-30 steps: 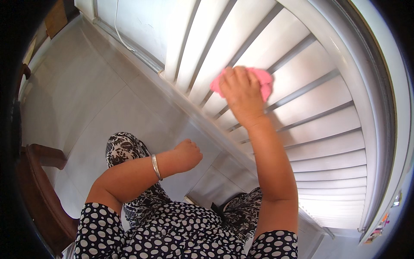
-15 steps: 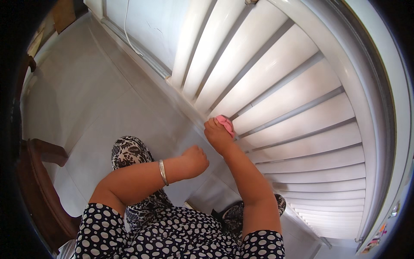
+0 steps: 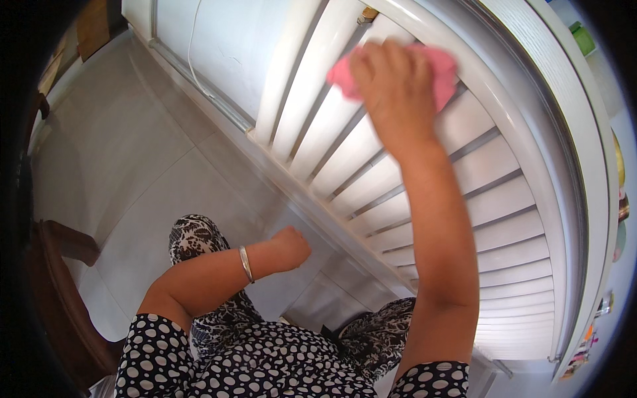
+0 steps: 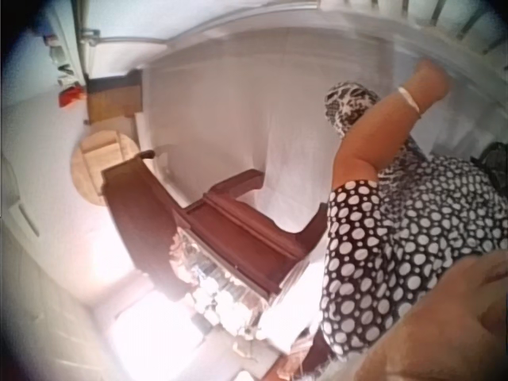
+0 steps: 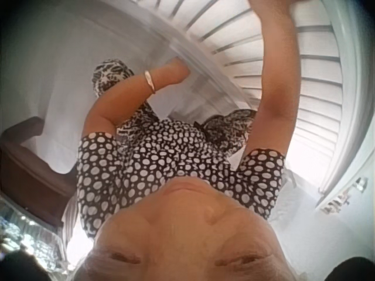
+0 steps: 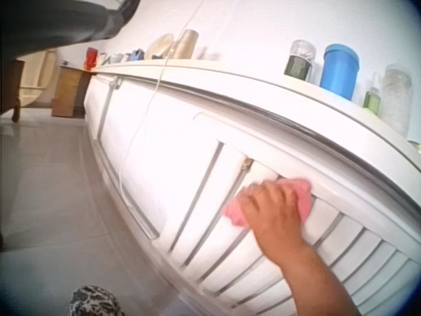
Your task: The person wipes the slats of a white ceiling-mounted louvered fixture using a pink cloth. They move systematically across the slats, wiping each one individually from one end to the other.
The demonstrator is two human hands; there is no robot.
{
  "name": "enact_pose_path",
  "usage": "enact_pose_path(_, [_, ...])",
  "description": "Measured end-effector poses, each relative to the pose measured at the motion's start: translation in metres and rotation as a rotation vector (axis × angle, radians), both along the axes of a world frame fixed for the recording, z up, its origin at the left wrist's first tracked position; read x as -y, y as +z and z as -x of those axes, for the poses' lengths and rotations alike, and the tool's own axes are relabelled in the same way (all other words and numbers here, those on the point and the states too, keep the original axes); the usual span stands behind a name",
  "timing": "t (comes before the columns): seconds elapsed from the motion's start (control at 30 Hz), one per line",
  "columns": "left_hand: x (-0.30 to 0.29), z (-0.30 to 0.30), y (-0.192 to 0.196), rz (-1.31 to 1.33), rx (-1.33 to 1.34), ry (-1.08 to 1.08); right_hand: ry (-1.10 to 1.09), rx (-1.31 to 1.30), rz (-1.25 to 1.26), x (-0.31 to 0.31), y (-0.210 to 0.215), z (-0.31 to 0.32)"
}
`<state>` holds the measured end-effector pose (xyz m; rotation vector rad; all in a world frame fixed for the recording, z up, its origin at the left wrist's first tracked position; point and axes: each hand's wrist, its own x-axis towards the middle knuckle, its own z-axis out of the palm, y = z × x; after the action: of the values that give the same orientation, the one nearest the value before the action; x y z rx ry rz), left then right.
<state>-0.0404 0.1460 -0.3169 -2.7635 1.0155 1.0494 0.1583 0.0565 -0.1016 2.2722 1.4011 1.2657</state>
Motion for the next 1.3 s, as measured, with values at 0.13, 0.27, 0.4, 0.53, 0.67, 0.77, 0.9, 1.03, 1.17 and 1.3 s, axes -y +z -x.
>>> enact_pose_path(0.13, [-0.002,0.003,0.004,0.071,0.025,0.017,0.02,0.07,-0.158,-0.006,0.023,-0.03])
enact_pose_path(0.27, [0.001,0.006,0.006,0.061,0.003,0.012,0.088,-0.047,-0.075,-0.026,-0.028,-0.023])
enact_pose_path(0.4, [-0.001,0.01,0.009,0.102,0.008,-0.03,0.033,-0.269,0.099,-0.033,-0.077,-0.003])
enact_pose_path(0.53, [0.0,0.01,0.008,0.112,0.028,-0.002,0.056,-0.379,0.229,-0.04,-0.131,0.009])
enact_pose_path(0.67, [0.0,0.012,0.011,0.144,0.046,0.003,0.11,-0.415,0.287,-0.046,-0.188,0.024])
enact_pose_path(0.77, [0.0,0.013,0.005,0.163,0.059,0.026,0.043,-0.496,0.458,-0.05,-0.223,0.038])
enact_pose_path(0.9, [0.002,0.011,0.007,0.151,0.073,0.007,-0.036,-0.499,0.576,-0.051,-0.282,0.052])
enact_pose_path(1.03, [0.0,0.009,0.005,0.131,0.088,-0.007,0.077,-0.665,0.444,-0.039,-0.3,0.063])
enact_pose_path(1.17, [0.001,0.006,0.001,0.122,0.072,0.011,0.056,-0.526,0.394,-0.021,-0.281,0.058])
enact_pose_path(1.3, [-0.002,0.004,0.007,0.113,0.073,0.001,-0.037,-0.402,0.418,-0.007,-0.184,0.044])
